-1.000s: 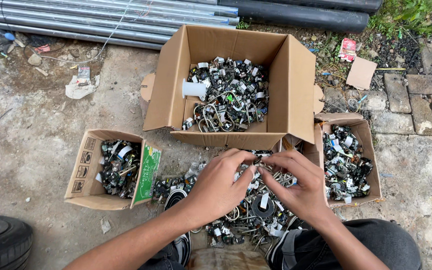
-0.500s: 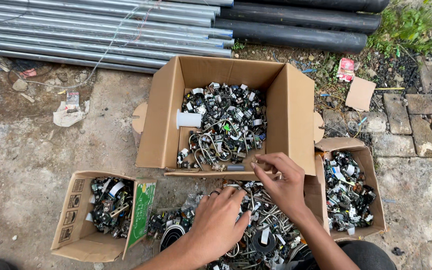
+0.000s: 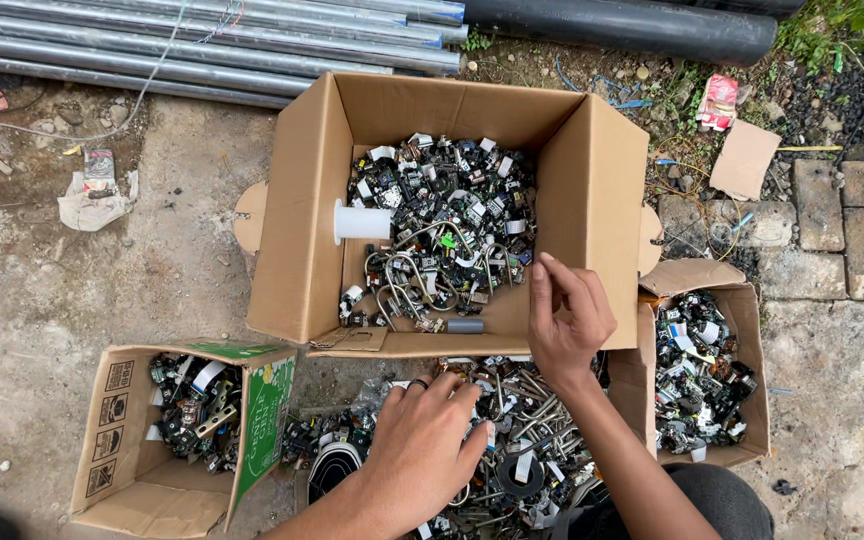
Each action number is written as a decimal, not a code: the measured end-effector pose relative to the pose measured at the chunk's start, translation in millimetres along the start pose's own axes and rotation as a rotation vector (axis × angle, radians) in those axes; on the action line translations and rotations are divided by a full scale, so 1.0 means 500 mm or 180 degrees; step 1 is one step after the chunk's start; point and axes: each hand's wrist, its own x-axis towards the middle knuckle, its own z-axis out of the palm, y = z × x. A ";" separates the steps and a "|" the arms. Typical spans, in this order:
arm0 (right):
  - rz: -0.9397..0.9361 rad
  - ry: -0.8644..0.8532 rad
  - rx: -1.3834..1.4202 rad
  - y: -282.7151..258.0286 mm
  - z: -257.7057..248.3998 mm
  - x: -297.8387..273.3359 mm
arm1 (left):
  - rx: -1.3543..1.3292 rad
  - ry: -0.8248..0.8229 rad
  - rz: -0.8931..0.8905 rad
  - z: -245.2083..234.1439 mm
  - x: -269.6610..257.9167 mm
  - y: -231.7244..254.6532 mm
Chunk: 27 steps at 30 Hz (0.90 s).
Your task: The person sits on the ground and sorts through small electronic components, picking them up from a pile and placing them into cardboard boxes. They handle circuit boards, wires, and connectors, occasionally inspecting them before placing them into the boxes.
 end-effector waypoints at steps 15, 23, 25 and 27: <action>-0.0314 -0.0146 0.0136 -0.107 -0.093 -0.006 | 0.0055 0.0217 0.0117 -0.001 -0.084 0.044; -0.0787 -0.0555 0.0772 -0.235 -0.228 -0.084 | -0.0336 0.1003 0.0300 0.010 -0.155 0.036; -0.0832 -0.0776 0.0884 -0.279 -0.269 -0.098 | -0.0351 0.1056 0.0251 0.027 -0.170 0.025; -0.1165 -0.0885 0.0818 -0.303 -0.299 -0.119 | -0.0267 0.0789 0.0136 0.056 -0.180 0.008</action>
